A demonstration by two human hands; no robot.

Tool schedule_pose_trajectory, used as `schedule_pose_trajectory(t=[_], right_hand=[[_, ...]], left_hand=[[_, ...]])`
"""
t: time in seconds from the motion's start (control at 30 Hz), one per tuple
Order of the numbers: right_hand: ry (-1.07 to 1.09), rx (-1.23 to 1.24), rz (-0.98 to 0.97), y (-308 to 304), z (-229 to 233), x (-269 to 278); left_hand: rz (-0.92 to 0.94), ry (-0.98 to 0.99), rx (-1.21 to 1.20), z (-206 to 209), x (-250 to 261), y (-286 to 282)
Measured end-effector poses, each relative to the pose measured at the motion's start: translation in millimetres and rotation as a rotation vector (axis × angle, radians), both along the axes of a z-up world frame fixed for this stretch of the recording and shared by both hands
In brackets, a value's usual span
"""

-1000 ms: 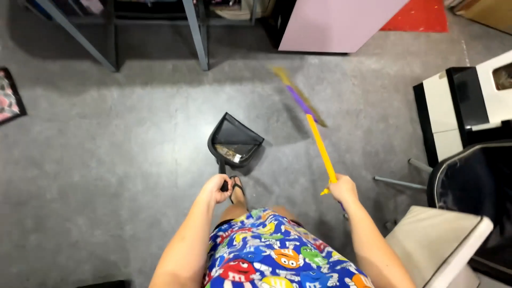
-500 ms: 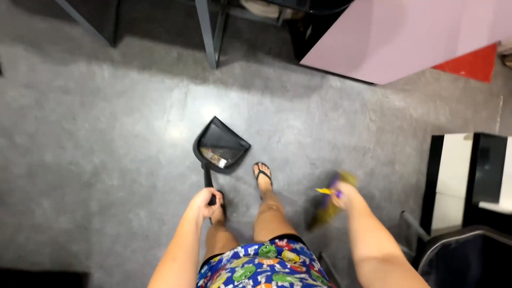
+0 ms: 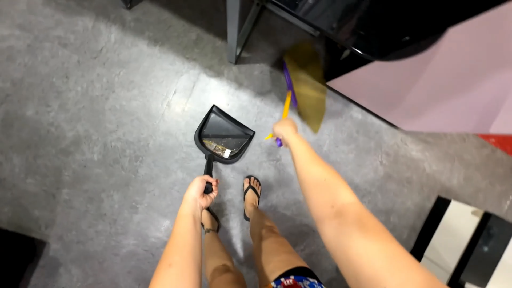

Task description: The recorder moves chairs away from a table, sweeps debris into a dustpan, and then resets a floor mat and the chairs.

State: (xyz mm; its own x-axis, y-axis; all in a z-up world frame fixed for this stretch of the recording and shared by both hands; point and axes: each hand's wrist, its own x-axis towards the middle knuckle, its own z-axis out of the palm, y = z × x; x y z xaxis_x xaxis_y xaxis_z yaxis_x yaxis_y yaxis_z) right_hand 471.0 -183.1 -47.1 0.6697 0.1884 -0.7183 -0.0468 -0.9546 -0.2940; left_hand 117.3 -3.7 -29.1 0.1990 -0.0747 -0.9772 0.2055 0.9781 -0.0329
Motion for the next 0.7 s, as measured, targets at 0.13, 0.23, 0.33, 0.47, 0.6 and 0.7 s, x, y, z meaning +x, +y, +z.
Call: schedule_pose_trajectory(t=[0.13,0.23,0.33,0.47,0.6,0.7], right_hand=[[-0.028,-0.073,0.050,13.0,13.8,57.4],[-0.176,-0.231,0.589,-17.5,-25.3,80.7],[-0.231,-0.200,0.461,-56.4,-9.8,63.8],[-0.078,-0.250,0.626,-113.6,25.7,-9.7],[0.134,-0.158,0.691,-148.6,128.8,-79.6],[0.218,0.037,0.610,-191.7,178.2,-77.1]], left_hand=[[0.083,0.015,-0.018,0.2,32.2,22.8],[0.154,0.037,-0.020,6.1,51.1,31.8],[0.171,0.043,-0.006,3.1,69.6,28.8],[0.226,0.036,0.014,2.3,86.3,28.7],[0.256,0.059,0.034,-2.1,93.8,23.7],[0.267,0.061,0.045,5.8,87.6,24.6]])
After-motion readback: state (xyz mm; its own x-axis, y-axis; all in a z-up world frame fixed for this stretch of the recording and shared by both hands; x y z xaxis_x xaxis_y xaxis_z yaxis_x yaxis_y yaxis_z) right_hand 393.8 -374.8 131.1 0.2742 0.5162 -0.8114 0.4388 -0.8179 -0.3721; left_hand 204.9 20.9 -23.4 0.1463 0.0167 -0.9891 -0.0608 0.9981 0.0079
